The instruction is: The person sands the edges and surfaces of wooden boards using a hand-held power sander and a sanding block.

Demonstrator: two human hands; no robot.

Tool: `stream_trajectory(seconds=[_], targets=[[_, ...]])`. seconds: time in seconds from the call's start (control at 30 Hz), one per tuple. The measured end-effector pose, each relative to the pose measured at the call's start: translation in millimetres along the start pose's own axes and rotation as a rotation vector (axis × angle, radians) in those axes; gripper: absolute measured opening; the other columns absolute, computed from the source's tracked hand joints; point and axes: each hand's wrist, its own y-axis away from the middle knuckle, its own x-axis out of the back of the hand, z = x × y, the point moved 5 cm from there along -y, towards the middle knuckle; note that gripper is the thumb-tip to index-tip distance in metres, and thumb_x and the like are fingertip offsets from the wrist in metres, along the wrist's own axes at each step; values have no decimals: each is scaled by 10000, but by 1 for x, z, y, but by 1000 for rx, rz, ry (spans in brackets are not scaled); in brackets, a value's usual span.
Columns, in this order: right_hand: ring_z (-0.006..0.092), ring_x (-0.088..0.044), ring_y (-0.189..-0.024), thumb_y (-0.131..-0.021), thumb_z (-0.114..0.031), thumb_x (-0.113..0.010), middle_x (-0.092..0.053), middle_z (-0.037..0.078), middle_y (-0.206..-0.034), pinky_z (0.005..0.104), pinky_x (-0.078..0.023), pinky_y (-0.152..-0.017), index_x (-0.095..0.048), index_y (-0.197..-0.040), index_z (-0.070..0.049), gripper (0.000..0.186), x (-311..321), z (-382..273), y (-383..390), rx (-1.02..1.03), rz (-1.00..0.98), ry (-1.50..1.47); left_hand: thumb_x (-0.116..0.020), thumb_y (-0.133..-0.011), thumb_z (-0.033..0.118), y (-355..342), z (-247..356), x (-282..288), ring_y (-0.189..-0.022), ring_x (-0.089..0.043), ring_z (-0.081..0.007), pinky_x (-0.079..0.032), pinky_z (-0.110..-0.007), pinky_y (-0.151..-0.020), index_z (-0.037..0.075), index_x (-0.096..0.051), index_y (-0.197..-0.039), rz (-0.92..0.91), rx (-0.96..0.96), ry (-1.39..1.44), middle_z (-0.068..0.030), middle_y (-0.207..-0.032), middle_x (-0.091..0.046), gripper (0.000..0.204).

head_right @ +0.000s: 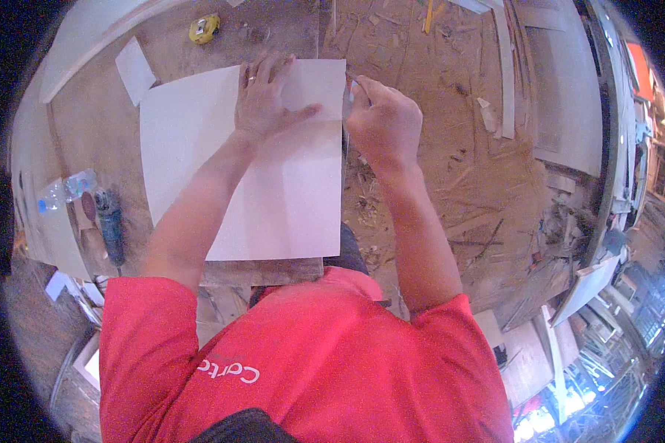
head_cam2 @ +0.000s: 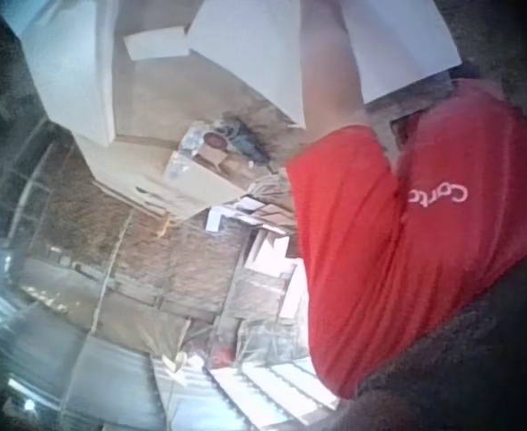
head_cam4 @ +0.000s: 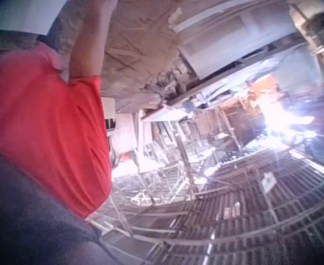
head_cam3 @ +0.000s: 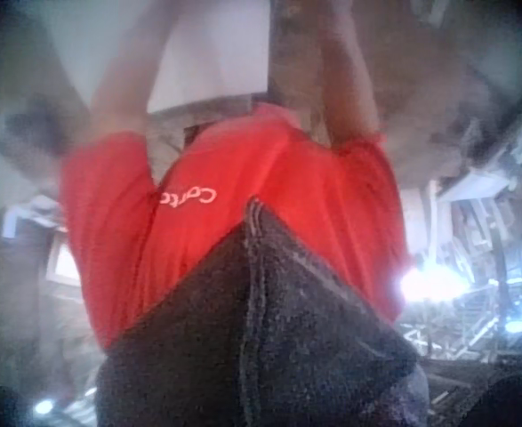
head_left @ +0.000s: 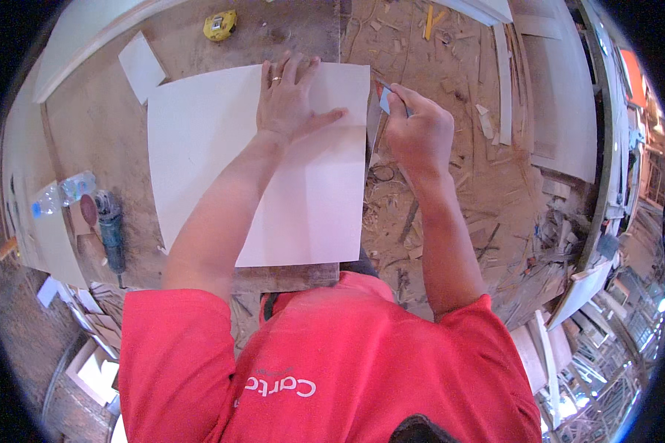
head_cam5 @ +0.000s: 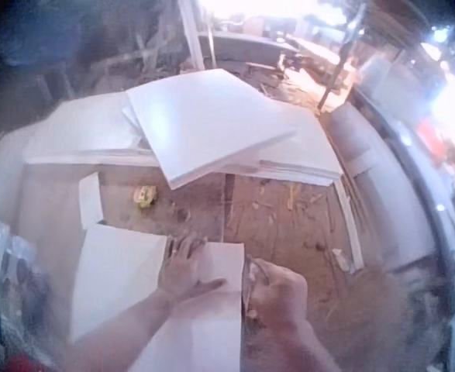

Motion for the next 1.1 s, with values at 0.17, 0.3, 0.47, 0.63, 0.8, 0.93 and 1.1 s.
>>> stream_trajectory(seconds=[0.17, 0.3, 0.47, 0.63, 0.8, 0.93, 1.1], targets=[[364, -773, -948, -948, -180, -730, -775, 215, -1010, 384, -589, -848, -815, -1092, -59, 206, -22, 13, -1, -67, -36, -6, -694, -744, 851, -3, 3, -3, -1570, -277, -331, -89, -556, -1319, 144, -440, -1614, -47, 16, -32, -156, -1592, -442, 1149], [356, -774, -968, -951, -184, -728, -779, 206, -1018, 375, -589, -862, -814, -1098, -59, 211, -12, 6, -2, -47, -45, -7, -700, -744, 843, -1, -4, 1, -1489, -404, -371, -179, -594, -1288, 107, -508, -1561, 97, -56, 22, -162, -1515, -510, 1116], [352, -774, -978, -952, -203, -733, -782, 198, -1008, 386, -593, -864, -814, -1097, -63, 217, -27, 18, -6, -57, -61, 51, -653, -742, 886, -2, 1, -1, -1544, -323, -349, -89, -564, -1316, 127, -445, -1612, -60, -12, -25, -167, -1574, -457, 1173], [354, -776, -950, -951, -213, -738, -781, 196, -999, 406, -592, -834, -815, -1080, -60, 215, -18, 5, -6, -10, -56, 51, -646, -746, 888, -2, -5, -2, -1544, -325, -344, -92, -564, -1316, 107, -441, -1610, -62, 1, -20, -163, -1587, -447, 1183], [358, -773, -904, -946, -187, -737, -778, 191, -972, 400, -589, -794, -817, -1070, -70, 188, -19, 10, -7, -1, -38, 37, -660, -749, 871, 0, -1, -2, -1543, -334, -347, -103, -568, -1315, 98, -426, -1614, -78, -1, -59, -164, -1602, -440, 1184], [369, -769, -895, -944, -170, -735, -784, 185, -971, 393, -588, -792, -821, -1071, -82, 177, -30, 15, -12, 12, 5, 45, -674, -747, 857, 0, 1, -6, -1513, -384, -358, -121, -577, -1308, 95, -435, -1609, -35, -41, -17, -171, -1580, -463, 1174], [363, -772, -918, -940, -167, -738, -783, 200, -990, 379, -590, -814, -822, -1083, -82, 187, -25, 12, -16, 12, 4, 13, -688, -740, 848, -2, -6, -1, -1492, -408, -364, -132, -581, -1303, 88, -464, -1589, 6, -22, -21, -184, -1540, -489, 1161]])
